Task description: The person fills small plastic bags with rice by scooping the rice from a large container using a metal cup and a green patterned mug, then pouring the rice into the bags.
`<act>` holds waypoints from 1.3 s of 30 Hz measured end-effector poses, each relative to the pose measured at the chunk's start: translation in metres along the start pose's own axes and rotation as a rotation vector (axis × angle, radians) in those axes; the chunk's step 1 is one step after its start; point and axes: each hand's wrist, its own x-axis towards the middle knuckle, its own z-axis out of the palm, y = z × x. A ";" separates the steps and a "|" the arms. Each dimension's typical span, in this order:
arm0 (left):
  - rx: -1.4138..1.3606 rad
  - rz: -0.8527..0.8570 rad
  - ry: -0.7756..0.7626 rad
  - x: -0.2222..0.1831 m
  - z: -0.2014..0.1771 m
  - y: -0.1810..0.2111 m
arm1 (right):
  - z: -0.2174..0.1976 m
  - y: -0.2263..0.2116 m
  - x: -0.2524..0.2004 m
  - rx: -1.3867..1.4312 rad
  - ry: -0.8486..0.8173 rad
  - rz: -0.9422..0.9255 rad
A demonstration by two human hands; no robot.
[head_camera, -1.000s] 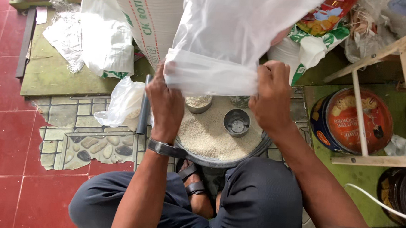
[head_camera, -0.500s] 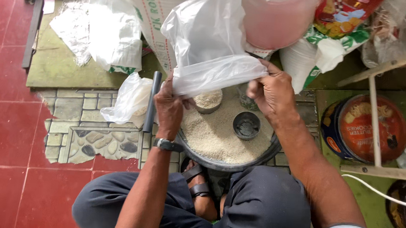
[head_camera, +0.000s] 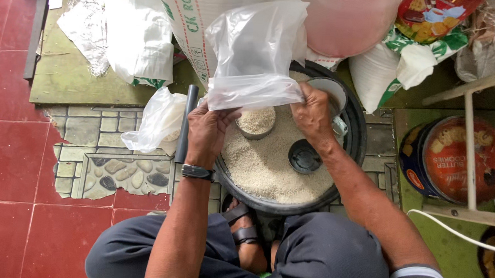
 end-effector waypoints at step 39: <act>1.224 0.792 -0.280 0.106 -0.116 -0.161 | 0.092 0.025 -0.080 -0.275 -0.143 0.262</act>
